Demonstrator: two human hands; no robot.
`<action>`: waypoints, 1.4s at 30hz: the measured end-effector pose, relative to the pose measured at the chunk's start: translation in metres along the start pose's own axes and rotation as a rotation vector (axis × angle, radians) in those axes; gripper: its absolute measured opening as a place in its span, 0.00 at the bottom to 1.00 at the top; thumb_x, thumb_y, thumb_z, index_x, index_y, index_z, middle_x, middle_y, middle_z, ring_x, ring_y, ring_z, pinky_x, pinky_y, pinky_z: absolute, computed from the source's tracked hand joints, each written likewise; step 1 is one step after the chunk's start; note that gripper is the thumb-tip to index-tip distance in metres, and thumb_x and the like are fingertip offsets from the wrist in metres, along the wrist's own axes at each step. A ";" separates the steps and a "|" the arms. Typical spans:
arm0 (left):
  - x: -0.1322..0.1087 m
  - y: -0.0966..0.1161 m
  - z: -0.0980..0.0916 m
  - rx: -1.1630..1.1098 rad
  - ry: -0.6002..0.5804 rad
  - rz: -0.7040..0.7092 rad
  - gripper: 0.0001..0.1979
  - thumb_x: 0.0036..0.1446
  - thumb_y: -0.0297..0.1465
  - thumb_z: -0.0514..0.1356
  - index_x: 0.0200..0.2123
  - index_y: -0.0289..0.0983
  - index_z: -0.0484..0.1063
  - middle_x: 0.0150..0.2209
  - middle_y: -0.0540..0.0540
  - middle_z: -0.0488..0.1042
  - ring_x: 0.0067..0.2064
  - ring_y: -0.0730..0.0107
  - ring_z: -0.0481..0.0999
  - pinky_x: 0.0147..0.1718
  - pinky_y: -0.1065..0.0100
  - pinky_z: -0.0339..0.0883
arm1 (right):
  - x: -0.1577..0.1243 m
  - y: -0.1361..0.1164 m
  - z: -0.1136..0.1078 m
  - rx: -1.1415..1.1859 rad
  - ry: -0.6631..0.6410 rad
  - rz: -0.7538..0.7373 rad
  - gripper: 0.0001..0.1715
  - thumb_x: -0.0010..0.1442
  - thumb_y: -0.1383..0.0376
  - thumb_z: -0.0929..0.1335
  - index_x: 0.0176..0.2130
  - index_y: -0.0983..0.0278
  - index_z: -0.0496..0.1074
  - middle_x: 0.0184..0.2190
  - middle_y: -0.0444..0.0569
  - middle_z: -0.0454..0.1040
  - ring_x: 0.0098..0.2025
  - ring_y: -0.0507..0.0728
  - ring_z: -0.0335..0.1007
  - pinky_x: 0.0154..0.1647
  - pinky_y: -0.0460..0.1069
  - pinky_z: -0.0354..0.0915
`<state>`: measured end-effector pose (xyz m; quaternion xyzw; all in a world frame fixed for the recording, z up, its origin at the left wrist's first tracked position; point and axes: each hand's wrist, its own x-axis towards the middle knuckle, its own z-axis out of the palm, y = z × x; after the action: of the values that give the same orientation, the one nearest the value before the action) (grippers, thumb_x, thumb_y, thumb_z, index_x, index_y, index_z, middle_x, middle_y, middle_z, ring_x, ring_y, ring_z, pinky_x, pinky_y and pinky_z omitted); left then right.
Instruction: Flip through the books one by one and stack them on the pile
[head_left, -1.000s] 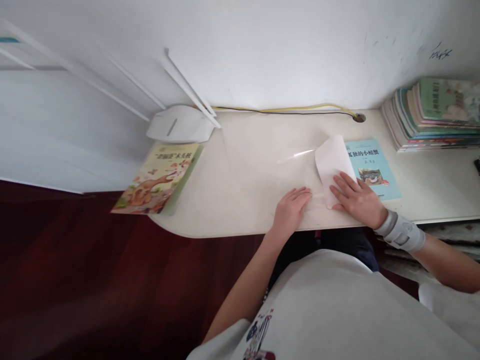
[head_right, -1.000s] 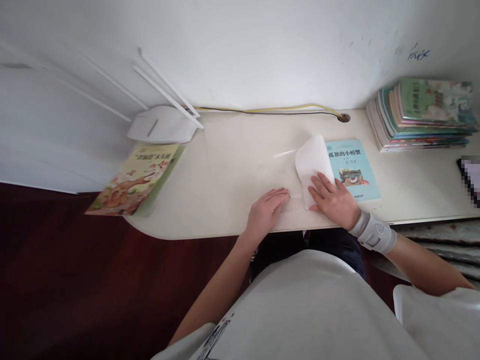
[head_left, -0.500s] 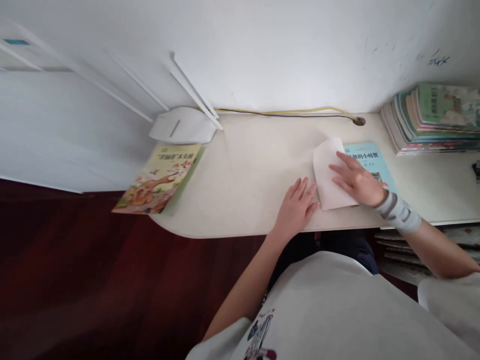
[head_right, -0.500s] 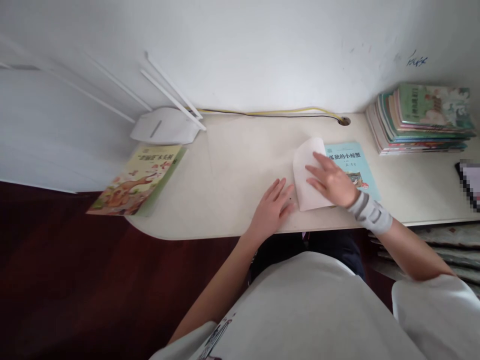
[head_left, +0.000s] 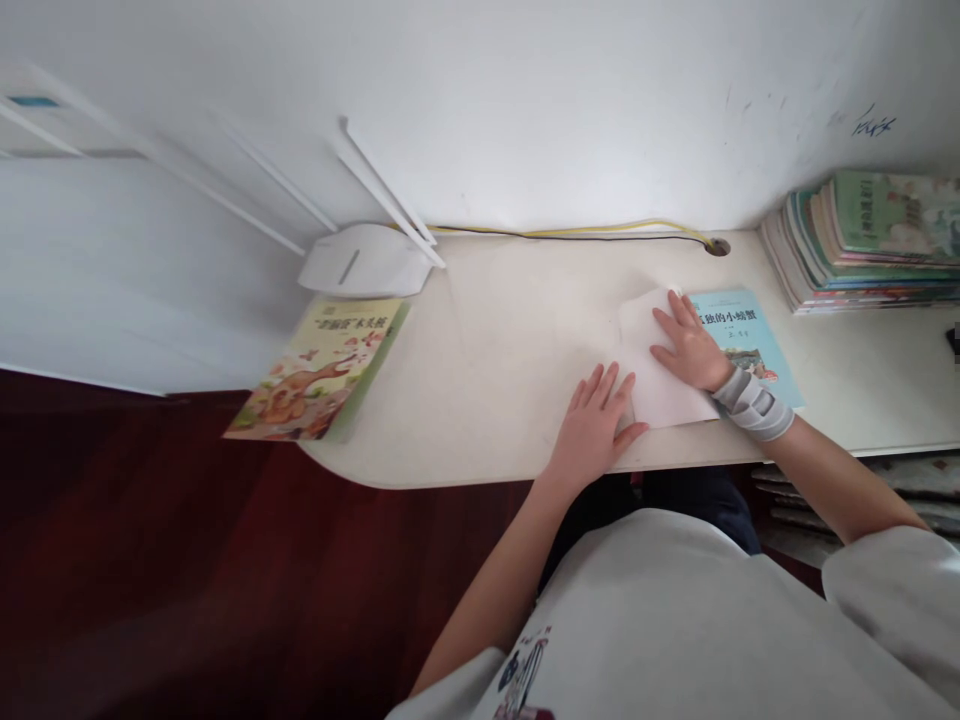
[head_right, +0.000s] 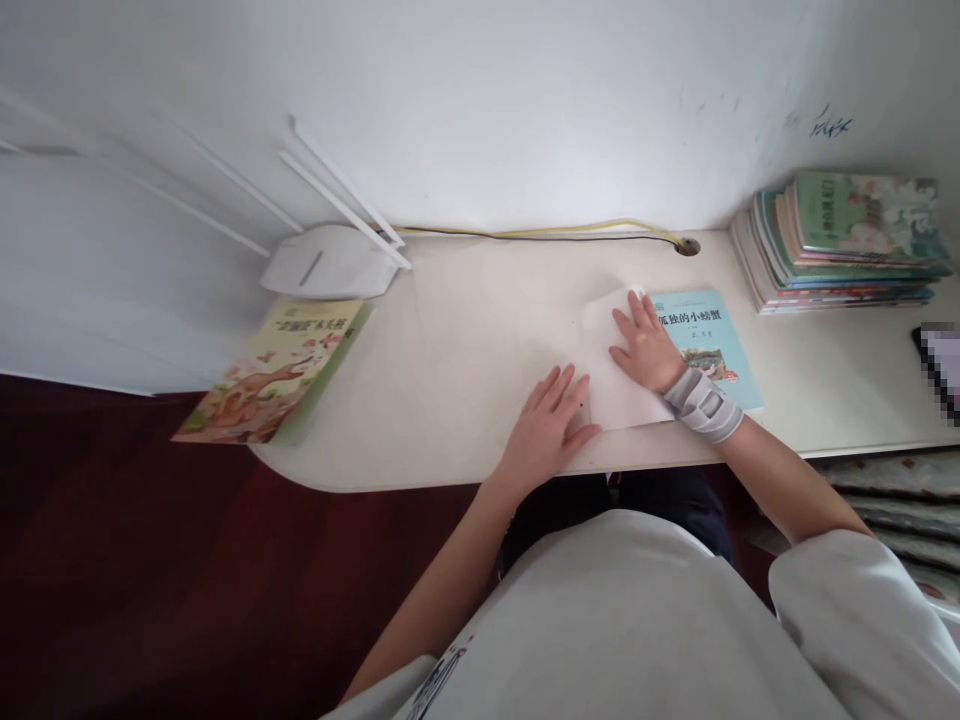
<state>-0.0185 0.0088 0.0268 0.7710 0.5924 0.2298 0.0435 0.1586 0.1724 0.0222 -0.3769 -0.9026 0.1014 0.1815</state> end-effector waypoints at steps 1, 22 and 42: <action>0.000 0.000 0.000 -0.004 0.000 -0.001 0.31 0.60 0.45 0.51 0.61 0.35 0.54 0.63 0.32 0.57 0.65 0.50 0.51 0.58 0.47 0.54 | 0.001 0.000 0.001 -0.010 0.006 -0.004 0.35 0.59 0.58 0.62 0.63 0.65 0.55 0.68 0.54 0.40 0.68 0.67 0.29 0.64 0.67 0.45; -0.001 0.000 0.001 0.015 -0.028 0.002 0.32 0.59 0.45 0.53 0.62 0.36 0.54 0.63 0.34 0.56 0.65 0.48 0.51 0.59 0.47 0.52 | -0.003 -0.011 -0.005 -0.190 -0.079 0.010 0.37 0.63 0.49 0.56 0.61 0.70 0.56 0.65 0.61 0.49 0.68 0.70 0.33 0.61 0.66 0.50; 0.013 0.046 0.012 0.186 0.072 0.200 0.23 0.63 0.35 0.48 0.60 0.34 0.59 0.62 0.33 0.59 0.65 0.51 0.53 0.60 0.42 0.45 | 0.009 0.037 -0.006 0.211 0.126 0.080 0.43 0.63 0.43 0.49 0.65 0.67 0.51 0.65 0.57 0.49 0.67 0.60 0.41 0.66 0.60 0.46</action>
<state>0.0305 0.0101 0.0358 0.8182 0.5323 0.2047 -0.0726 0.1790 0.2048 0.0185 -0.3970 -0.8580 0.1789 0.2723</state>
